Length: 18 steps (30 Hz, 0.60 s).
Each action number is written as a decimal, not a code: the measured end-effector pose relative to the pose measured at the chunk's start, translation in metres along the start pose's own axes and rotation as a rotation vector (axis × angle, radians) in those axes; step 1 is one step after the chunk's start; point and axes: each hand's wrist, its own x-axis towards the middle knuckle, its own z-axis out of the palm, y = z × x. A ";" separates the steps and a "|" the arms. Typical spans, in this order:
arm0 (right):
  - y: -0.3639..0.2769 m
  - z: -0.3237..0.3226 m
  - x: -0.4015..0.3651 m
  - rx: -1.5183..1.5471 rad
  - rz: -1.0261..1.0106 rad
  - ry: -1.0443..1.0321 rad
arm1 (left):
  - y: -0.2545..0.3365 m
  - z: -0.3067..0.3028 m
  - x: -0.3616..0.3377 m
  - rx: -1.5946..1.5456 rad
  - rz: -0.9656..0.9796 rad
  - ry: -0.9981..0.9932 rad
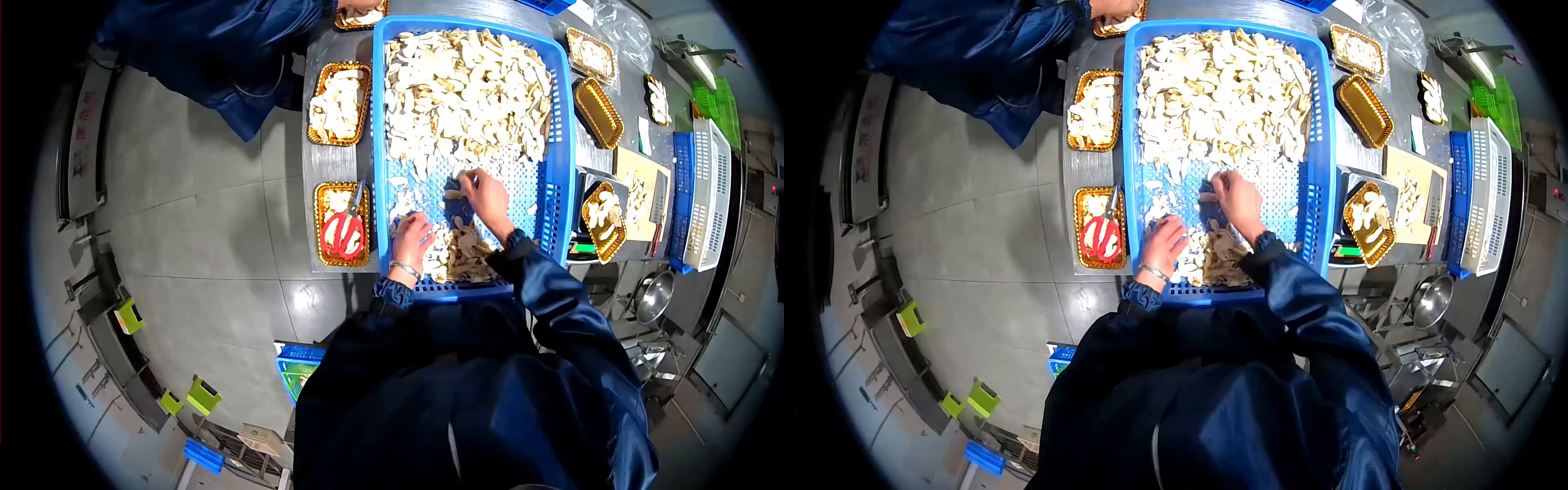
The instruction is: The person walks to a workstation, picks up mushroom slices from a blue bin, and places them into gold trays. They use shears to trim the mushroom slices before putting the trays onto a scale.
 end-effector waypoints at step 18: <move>-0.041 0.044 0.009 -0.123 -0.350 -0.004 | 0.008 0.001 0.012 -0.105 0.000 0.030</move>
